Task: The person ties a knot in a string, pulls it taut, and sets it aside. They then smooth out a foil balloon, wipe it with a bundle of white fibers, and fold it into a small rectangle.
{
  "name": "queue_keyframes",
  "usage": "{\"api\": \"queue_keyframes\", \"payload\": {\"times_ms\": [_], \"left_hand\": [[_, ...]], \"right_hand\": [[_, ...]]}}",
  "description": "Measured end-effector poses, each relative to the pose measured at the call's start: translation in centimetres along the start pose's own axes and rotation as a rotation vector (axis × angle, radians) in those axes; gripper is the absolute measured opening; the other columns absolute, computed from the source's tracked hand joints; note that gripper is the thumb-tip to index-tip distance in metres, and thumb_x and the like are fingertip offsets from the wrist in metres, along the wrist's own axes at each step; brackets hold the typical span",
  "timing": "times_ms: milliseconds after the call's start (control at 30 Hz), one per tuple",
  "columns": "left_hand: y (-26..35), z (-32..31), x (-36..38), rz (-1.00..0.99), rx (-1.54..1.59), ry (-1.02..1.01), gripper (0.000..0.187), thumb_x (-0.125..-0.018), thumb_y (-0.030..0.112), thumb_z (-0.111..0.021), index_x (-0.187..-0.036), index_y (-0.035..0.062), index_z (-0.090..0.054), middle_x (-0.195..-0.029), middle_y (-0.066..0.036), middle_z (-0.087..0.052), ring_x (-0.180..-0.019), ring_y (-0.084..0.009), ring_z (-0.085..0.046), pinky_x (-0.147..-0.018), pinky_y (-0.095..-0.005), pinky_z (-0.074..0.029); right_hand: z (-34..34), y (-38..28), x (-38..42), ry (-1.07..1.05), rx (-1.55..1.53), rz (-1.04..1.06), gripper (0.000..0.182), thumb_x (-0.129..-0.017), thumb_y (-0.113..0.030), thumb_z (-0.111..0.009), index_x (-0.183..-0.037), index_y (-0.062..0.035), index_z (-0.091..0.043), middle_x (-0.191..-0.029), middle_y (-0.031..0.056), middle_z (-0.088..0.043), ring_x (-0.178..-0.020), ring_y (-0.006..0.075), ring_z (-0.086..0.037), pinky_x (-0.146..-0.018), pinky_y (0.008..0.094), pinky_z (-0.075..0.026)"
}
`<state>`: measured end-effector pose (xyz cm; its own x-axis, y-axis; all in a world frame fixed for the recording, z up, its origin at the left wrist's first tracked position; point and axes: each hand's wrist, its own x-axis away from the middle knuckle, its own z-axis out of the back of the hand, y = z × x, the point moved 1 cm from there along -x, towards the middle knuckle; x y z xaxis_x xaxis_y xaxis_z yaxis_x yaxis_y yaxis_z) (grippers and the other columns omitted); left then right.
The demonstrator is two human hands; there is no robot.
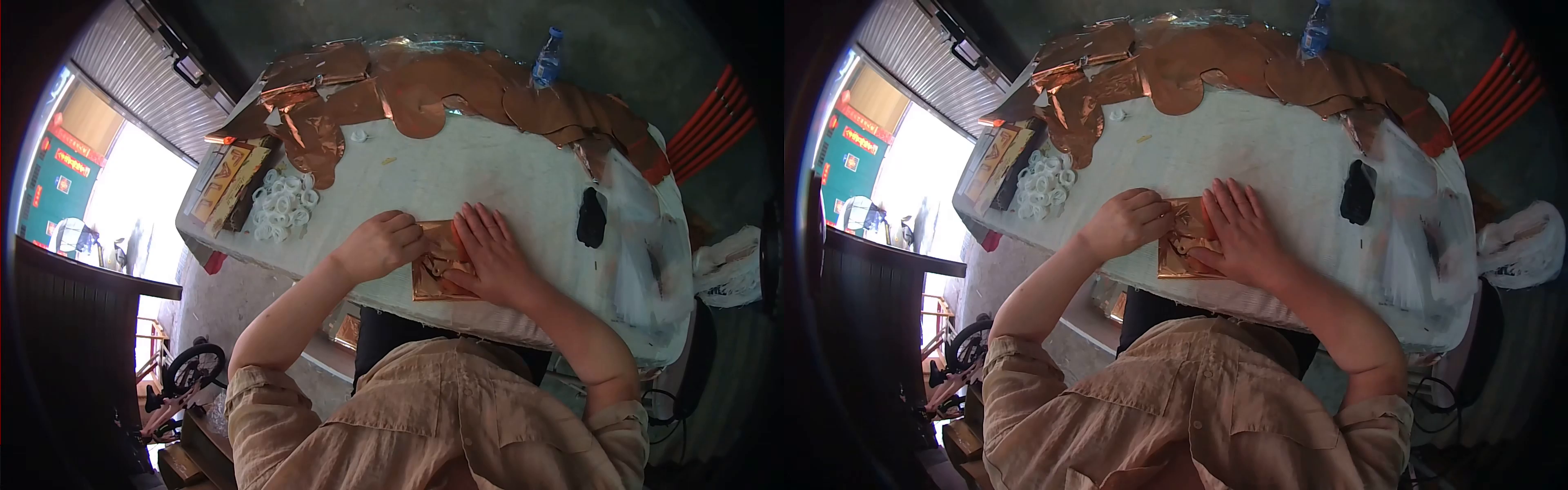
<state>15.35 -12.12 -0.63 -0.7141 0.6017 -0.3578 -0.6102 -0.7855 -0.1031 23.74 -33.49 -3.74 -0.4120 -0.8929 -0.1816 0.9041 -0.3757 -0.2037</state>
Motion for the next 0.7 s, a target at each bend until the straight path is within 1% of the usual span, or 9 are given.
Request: {"api": "queue_keyframes", "payload": {"times_ms": [267, 333, 367, 433, 467, 533, 567, 633, 700], "left_hand": [[-0.5, 0.8, 0.2, -0.034, 0.008, -0.047, 0.027, -0.072, 0.014, -0.061, -0.096, 0.0041, -0.065, -0.096, -0.006, -0.063, -0.095, -0.0225, -0.060, -0.084, -0.0336, -0.051], [-0.2, 1.0, 0.3, 0.034, 0.074, -0.058, 0.026, -0.075, 0.014, -0.061, -0.098, 0.0028, -0.065, -0.099, -0.006, -0.064, -0.098, -0.0231, -0.059, -0.088, -0.0348, -0.049], [0.0, 1.2, 0.3, 0.031, 0.077, -0.060, 0.026, -0.075, 0.014, -0.061, -0.098, 0.0028, -0.065, -0.099, -0.006, -0.064, -0.098, -0.0231, -0.059, -0.088, -0.0348, -0.049], [0.5, 1.5, 0.5, 0.090, 0.058, -0.113, 0.032, -0.077, 0.016, -0.061, -0.106, 0.0006, -0.063, -0.109, -0.008, -0.062, -0.105, -0.0242, -0.056, -0.094, -0.0362, -0.046], [0.9, 1.7, 0.5, 0.088, 0.060, -0.114, 0.032, -0.077, 0.016, -0.061, -0.106, 0.0006, -0.063, -0.109, -0.008, -0.062, -0.105, -0.0242, -0.056, -0.094, -0.0362, -0.046], [1.3, 2.1, 0.5, 0.186, 0.150, -0.097, 0.041, -0.078, 0.018, -0.062, -0.114, -0.0012, -0.059, -0.121, -0.011, -0.056, -0.114, -0.0251, -0.052, -0.100, -0.0370, -0.041], [1.3, 2.0, 0.7, 0.183, 0.152, -0.098, 0.041, -0.078, 0.018, -0.062, -0.114, -0.0012, -0.059, -0.121, -0.011, -0.056, -0.114, -0.0251, -0.052, -0.100, -0.0370, -0.041], [1.2, 1.4, 1.2, 0.204, 0.200, -0.173, 0.049, -0.078, 0.020, -0.064, -0.121, -0.0018, -0.054, -0.131, -0.012, -0.049, -0.122, -0.0250, -0.046, -0.103, -0.0363, -0.039], [1.0, 1.1, 1.5, 0.230, 0.253, -0.186, 0.049, -0.078, 0.020, -0.064, -0.121, -0.0009, -0.054, -0.133, -0.013, -0.047, -0.126, -0.0255, -0.043, -0.103, -0.0369, -0.038]], "right_hand": [[0.2, -0.1, 0.1, -0.009, 0.023, 0.003, 0.081, -0.086, -0.055, -0.047, -0.139, 0.0035, -0.028, -0.146, 0.0222, -0.025, -0.138, 0.0349, -0.020, -0.113, 0.0465, -0.010], [-0.1, 0.0, 0.1, 0.028, 0.022, 0.018, 0.080, -0.087, -0.055, -0.047, -0.139, 0.0036, -0.028, -0.146, 0.0221, -0.026, -0.137, 0.0351, -0.020, -0.113, 0.0465, -0.011], [0.0, 0.0, 0.1, 0.027, 0.021, 0.014, 0.080, -0.087, -0.055, -0.047, -0.139, 0.0036, -0.028, -0.146, 0.0221, -0.026, -0.137, 0.0351, -0.020, -0.113, 0.0465, -0.011], [0.2, -0.1, 0.1, 0.006, 0.021, 0.011, 0.080, -0.087, -0.054, -0.047, -0.139, 0.0036, -0.029, -0.145, 0.0223, -0.026, -0.137, 0.0354, -0.021, -0.113, 0.0464, -0.011], [0.1, -0.1, 0.1, 0.006, 0.020, 0.009, 0.080, -0.087, -0.054, -0.047, -0.139, 0.0036, -0.029, -0.145, 0.0223, -0.026, -0.137, 0.0354, -0.021, -0.113, 0.0464, -0.011], [0.0, -0.1, 0.1, 0.023, 0.032, 0.017, 0.080, -0.087, -0.054, -0.047, -0.138, 0.0041, -0.029, -0.145, 0.0229, -0.026, -0.137, 0.0357, -0.021, -0.113, 0.0464, -0.012], [0.0, -0.1, 0.1, 0.023, 0.032, 0.014, 0.080, -0.087, -0.054, -0.047, -0.138, 0.0041, -0.029, -0.145, 0.0229, -0.026, -0.137, 0.0357, -0.021, -0.113, 0.0464, -0.012], [0.1, 0.0, 0.0, 0.008, 0.024, 0.014, 0.080, -0.086, -0.054, -0.047, -0.138, 0.0038, -0.030, -0.145, 0.0229, -0.026, -0.137, 0.0359, -0.021, -0.113, 0.0463, -0.012], [0.2, -0.1, 0.0, 0.003, 0.030, 0.004, 0.080, -0.086, -0.056, -0.047, -0.139, 0.0014, -0.030, -0.146, 0.0208, -0.026, -0.137, 0.0355, -0.021, -0.113, 0.0457, -0.011]]}}
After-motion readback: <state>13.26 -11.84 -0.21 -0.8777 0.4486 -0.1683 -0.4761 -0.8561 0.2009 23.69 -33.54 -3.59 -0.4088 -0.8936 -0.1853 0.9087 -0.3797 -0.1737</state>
